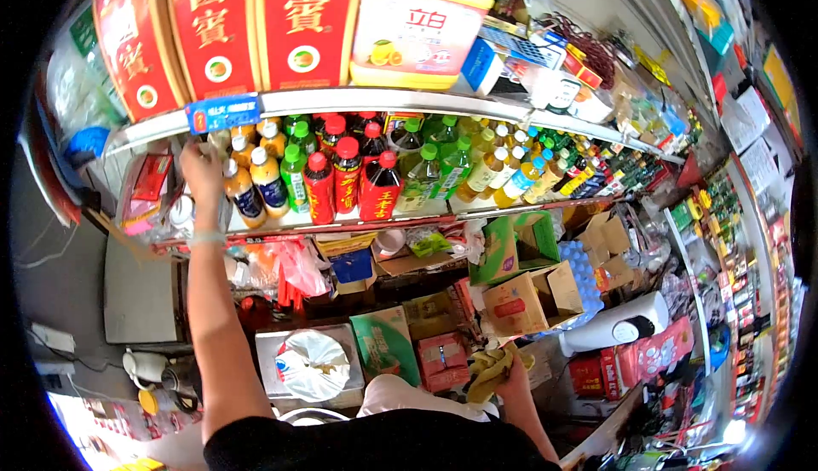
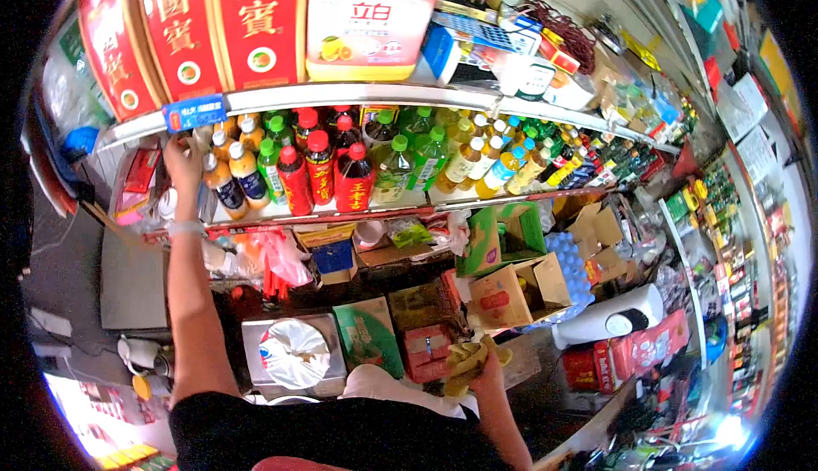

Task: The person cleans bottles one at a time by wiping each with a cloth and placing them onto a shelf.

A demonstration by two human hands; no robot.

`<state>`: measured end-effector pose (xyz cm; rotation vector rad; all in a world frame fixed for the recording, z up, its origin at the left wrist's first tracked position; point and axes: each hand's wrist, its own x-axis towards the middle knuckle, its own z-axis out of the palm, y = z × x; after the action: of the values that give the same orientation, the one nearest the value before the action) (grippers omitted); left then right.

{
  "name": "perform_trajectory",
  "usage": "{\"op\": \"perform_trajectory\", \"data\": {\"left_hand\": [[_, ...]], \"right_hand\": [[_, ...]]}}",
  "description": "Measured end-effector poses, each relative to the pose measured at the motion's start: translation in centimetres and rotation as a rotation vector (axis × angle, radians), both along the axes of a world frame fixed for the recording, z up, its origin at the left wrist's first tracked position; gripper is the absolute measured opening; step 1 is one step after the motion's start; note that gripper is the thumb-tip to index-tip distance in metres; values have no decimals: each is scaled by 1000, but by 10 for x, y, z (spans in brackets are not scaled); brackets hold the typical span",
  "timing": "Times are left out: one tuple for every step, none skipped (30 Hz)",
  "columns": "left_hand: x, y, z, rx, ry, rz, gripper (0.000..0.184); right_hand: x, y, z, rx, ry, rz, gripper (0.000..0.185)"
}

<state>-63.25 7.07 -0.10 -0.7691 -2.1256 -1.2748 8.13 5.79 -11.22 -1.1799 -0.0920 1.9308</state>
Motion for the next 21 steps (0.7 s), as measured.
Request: {"op": "perform_trajectory", "data": {"left_hand": [[27, -7, -5, 115, 111, 91, 44], [77, -20, 8, 190, 130, 100, 42], [125, -28, 19, 356, 18, 40, 38], [178, -37, 33, 711, -256, -246, 36], [216, -49, 35, 916, -446, -401, 33], [258, -64, 47, 1166, -653, -634, 37], [297, -83, 60, 1321, -763, -1189, 43], [329, -93, 78, 1444, -1044, -1420, 53], [356, -106, 100, 1458, -1335, -1541, 58], [370, -118, 113, 1367, -1596, -1696, 67], [379, -126, 119, 1269, -1759, -1910, 73], [387, -133, 129, 1213, -1882, -2063, 71], [393, -139, 139, 1184, -1979, -2147, 73], [399, -144, 147, 1147, -2076, -2230, 74], [401, -147, 152, 1103, -2101, -2302, 75], [403, -148, 157, 1054, -2126, -2375, 76], [406, -149, 161, 1064, -2148, -2413, 76], [409, -149, 166, 1061, -2149, -2409, 76], [411, -149, 172, 1079, -2203, -2421, 77], [414, -149, 172, 1086, -2234, -2427, 79], [416, -150, 173, 1092, -2265, -2433, 81]], "right_hand": [[3, 0, -5, -1, 15, -12, 38], [7, 2, -11, -5, -6, 5, 38], [6, 2, -13, -10, -28, 24, 38], [4, 3, -14, -8, -17, 19, 38], [-2, 4, -5, 8, -7, 40, 38], [-5, 6, -1, 27, 1, 65, 39], [-1, 10, -14, 10, -9, 23, 40], [-1, 16, -22, 11, -7, 29, 40], [-1, 20, -27, 25, -14, 62, 43], [-1, 22, -30, 40, -20, 96, 46], [-4, 23, -29, 38, -18, 105, 46], [-10, 24, -26, 58, 9, 124, 44], [-16, 24, -23, 79, 36, 143, 42], [-20, 24, -18, 76, 40, 149, 42], [-25, 21, -11, 43, 59, 117, 43], [-26, 18, -6, 10, 76, 84, 43], [-25, 17, -4, 7, 80, 86, 43], [-24, 15, -2, 9, 86, 109, 43], [-21, 15, -1, 13, 91, 131, 43], [-19, 13, -3, 11, 94, 129, 43], [-15, 12, -5, 13, 87, 102, 42]]}}
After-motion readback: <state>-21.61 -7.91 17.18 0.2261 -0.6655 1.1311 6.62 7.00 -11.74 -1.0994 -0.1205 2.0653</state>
